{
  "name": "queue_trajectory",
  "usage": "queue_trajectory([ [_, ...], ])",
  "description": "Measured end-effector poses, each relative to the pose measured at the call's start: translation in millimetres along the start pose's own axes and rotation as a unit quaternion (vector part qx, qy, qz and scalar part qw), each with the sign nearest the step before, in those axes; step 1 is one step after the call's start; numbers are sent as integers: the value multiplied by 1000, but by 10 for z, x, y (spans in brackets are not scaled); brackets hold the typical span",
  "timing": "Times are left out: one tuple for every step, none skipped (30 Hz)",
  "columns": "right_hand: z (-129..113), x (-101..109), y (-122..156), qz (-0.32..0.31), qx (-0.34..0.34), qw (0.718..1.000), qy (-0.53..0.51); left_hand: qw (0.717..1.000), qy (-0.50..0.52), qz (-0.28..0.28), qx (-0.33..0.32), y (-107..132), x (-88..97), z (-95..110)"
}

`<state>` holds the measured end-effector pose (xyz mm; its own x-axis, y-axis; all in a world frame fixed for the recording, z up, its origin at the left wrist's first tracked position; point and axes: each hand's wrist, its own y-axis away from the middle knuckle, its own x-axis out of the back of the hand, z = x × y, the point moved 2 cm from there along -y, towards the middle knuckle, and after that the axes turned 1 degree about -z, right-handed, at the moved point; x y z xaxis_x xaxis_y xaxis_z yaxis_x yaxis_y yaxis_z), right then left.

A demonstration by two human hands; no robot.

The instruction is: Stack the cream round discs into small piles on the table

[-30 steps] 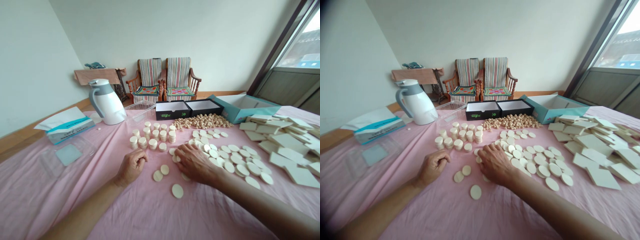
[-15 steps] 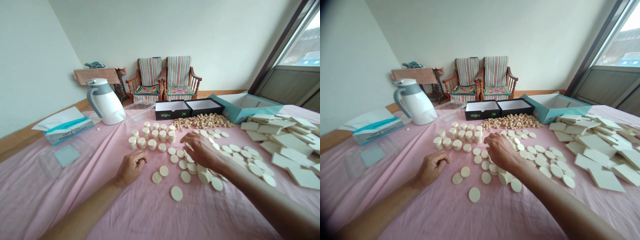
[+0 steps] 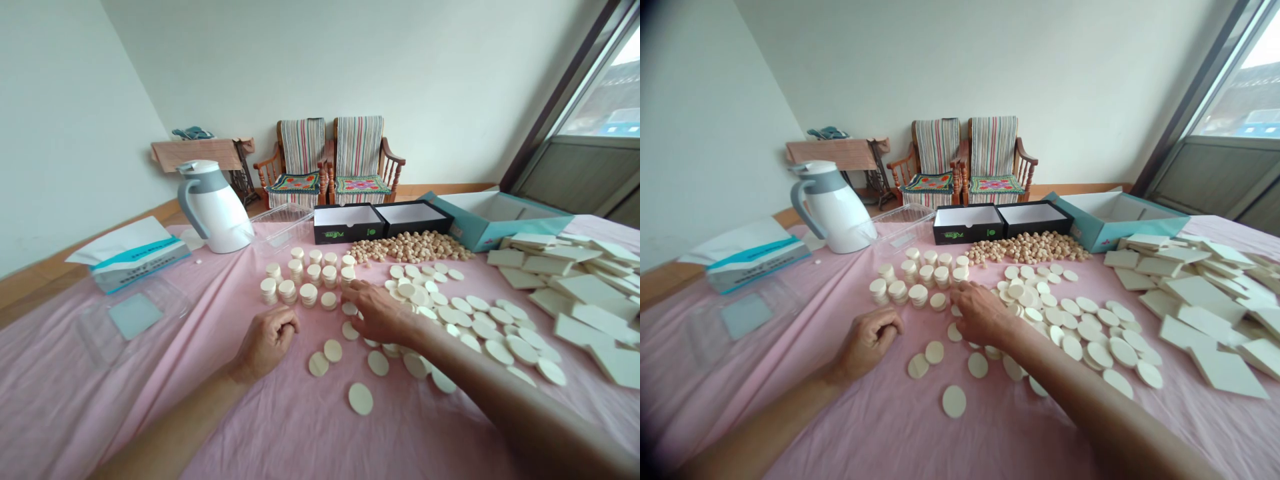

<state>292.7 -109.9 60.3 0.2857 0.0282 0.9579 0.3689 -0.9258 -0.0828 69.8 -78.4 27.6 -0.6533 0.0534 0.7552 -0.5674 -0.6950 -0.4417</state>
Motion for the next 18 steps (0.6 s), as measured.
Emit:
queue_trajectory([
  [-6, 10, -7, 19, -8, 1000, -1, 1000, 3, -2, 4, -5, 1, -1],
  [-12, 21, -18, 41, -14, 999, -5, 1000, 7, -5, 10, -10, 2, -4],
  [-20, 32, -36, 64, -17, 998, -11, 1000, 10, -9, 16, -15, 2, -8],
  [-30, 39, -59, 87, -18, 996, -19, 1000, 14, -11, 22, -21, 2, -13],
  [-43, 42, -88, 106, -19, 994, -27, 999, 19, -14, 28, -25, 2, -20],
  [-60, 37, -120, 121, -19, 992, -34, 999, 23, -16, 34, -28, 2, -26],
  [-80, 26, -154, 131, -20, 990, -38, 999, 27, -17, 38, -30, 2, -31],
  [-100, 8, -187, 137, -22, 989, -41, 999, 30, -18, 41, -29, 2, -36],
  [-120, -13, -217, 139, -23, 989, -44, 998, 32, -18, 43, -28, 2, -39],
  [-138, -37, -242, 136, -22, 989, -47, 998, 34, -18, 45, -25, 2, -40],
  [-150, -58, -258, 132, -21, 990, -50, 998, 36, -19, 46, -21, 3, -41],
  [-154, -73, -264, 128, -21, 990, -53, 998, 39, -19, 47, -18, 3, -41],
  [-150, -79, -256, 127, -21, 990, -56, 998, 42, -19, 48, -16, 3, -42],
  [-138, -75, -235, 129, -25, 990, -58, 998, 44, -20, 49, -14, 2, -43],
  [-120, -63, -201, 128, -30, 990, -58, 997, 46, -23, 51, -13, 0, -45],
  [-100, -45, -155, 122, -37, 990, -57, 997, 46, -25, 53, -13, -3, -47],
  [-83, -25, -101, 108, -40, 992, -55, 997, 46, -29, 55, -13, -8, -51],
  [-73, -7, -42, 84, -39, 994, -52, 997, 46, -33, 57, -14, -14, -55],
])
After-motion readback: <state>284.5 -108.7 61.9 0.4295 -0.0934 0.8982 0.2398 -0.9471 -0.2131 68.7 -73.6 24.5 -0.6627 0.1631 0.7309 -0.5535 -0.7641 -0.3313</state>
